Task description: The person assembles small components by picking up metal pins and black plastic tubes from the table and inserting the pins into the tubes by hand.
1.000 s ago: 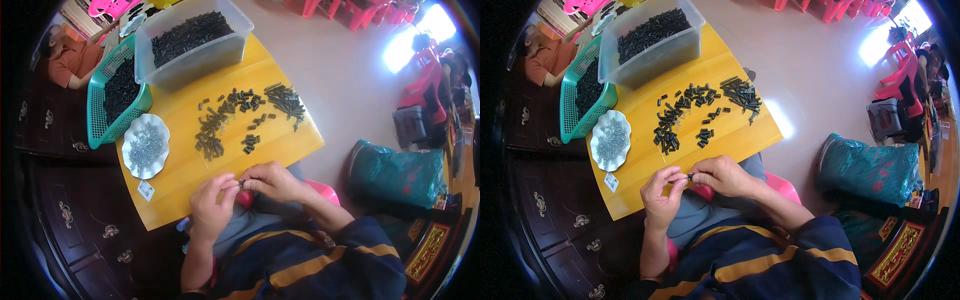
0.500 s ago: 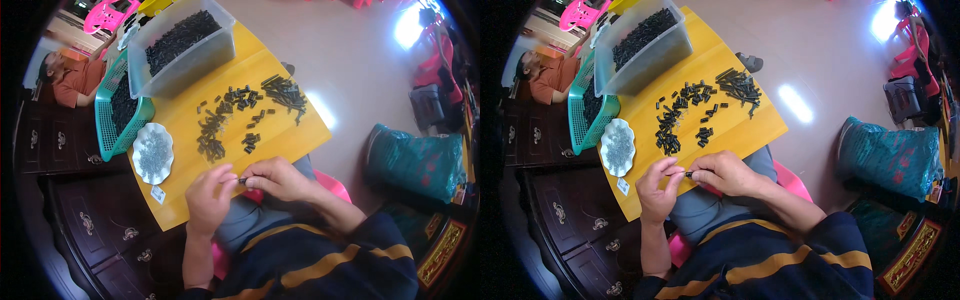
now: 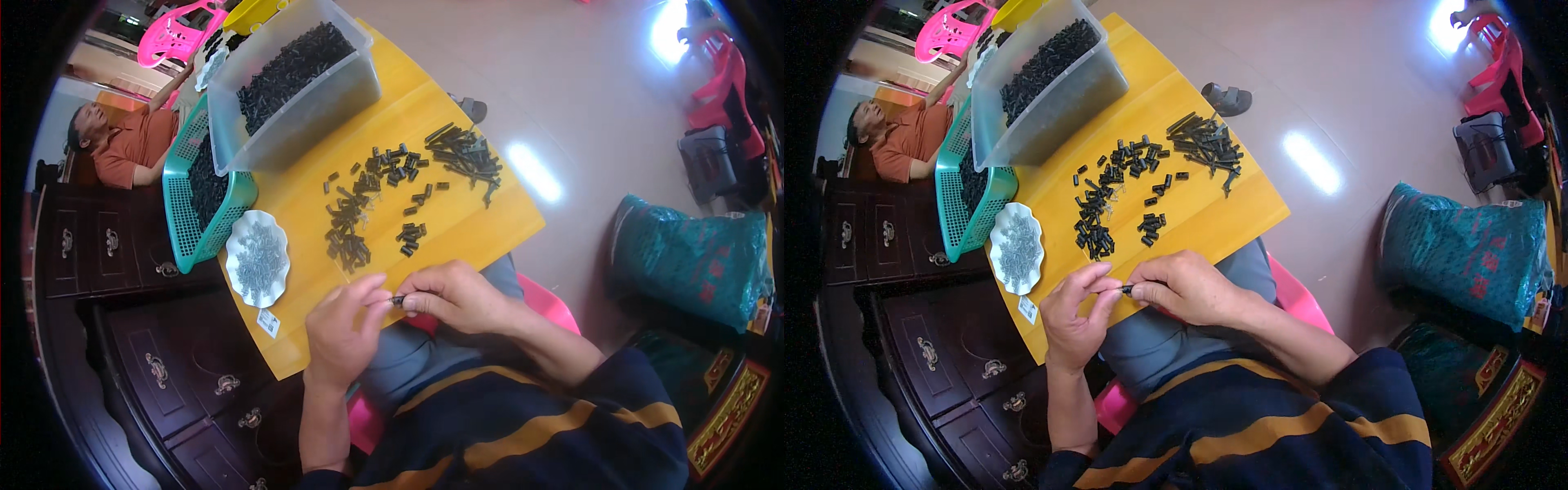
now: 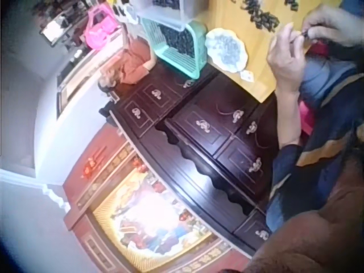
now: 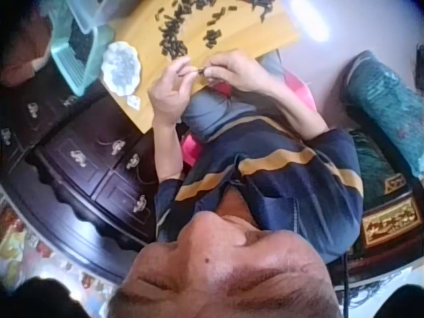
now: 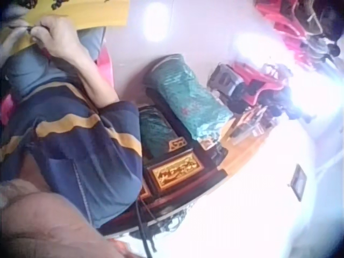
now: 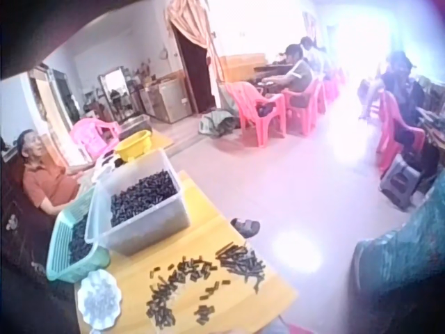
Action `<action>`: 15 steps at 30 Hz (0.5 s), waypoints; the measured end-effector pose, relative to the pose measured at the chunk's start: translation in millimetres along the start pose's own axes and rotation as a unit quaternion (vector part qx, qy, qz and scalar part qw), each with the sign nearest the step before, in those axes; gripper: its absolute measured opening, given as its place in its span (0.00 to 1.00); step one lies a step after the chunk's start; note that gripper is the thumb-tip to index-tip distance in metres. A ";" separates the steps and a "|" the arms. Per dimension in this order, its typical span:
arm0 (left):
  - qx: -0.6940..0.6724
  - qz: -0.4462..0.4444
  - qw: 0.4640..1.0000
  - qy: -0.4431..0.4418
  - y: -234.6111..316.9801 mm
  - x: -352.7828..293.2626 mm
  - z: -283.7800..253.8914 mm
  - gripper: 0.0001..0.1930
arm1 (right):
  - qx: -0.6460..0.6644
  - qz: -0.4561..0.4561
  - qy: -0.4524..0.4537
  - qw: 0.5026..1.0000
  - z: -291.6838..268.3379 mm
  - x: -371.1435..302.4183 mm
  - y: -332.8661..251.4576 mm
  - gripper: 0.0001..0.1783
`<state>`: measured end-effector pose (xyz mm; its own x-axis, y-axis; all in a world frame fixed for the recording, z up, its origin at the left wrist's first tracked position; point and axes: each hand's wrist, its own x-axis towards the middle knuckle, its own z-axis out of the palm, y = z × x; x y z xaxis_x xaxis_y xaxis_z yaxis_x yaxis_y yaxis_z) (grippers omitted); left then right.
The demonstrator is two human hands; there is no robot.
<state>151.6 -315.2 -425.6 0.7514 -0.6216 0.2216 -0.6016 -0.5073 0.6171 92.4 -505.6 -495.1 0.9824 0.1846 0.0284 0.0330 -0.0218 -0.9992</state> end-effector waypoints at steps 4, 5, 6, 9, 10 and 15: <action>-0.024 -0.002 0.999 -0.043 0.4 6.9 -7.3 0.16 | 0.009 0.004 -0.022 1.000 -2.9 -0.5 -1.3 0.09; -0.044 -0.006 0.997 -0.068 -1.2 8.9 -9.1 0.15 | 0.026 0.002 -0.038 0.999 -3.8 -0.4 -0.9 0.09; -0.043 -0.005 0.997 -0.068 -2.5 9.7 -12.0 0.15 | 0.044 -0.001 -0.055 0.998 -3.7 -0.7 -0.9 0.10; -0.120 -0.051 0.982 -0.134 -5.0 14.2 -17.1 0.13 | 0.075 -0.009 -0.080 0.994 -6.5 -1.6 -5.5 0.10; -0.152 -0.033 0.977 -0.145 -5.7 16.5 -17.3 0.12 | 0.075 -0.010 -0.080 0.994 -7.1 -1.6 -5.8 0.10; -0.234 -0.028 0.962 -0.140 -11.0 21.5 -12.3 0.10 | 0.184 -0.001 -0.080 0.980 -6.8 -2.7 -5.8 0.11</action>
<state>177.7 -315.7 -418.3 0.6376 -0.7704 0.0058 -0.3250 -0.2621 0.9087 90.8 -512.7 -489.2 0.9398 0.3370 0.0559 -0.0619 0.3288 -0.9424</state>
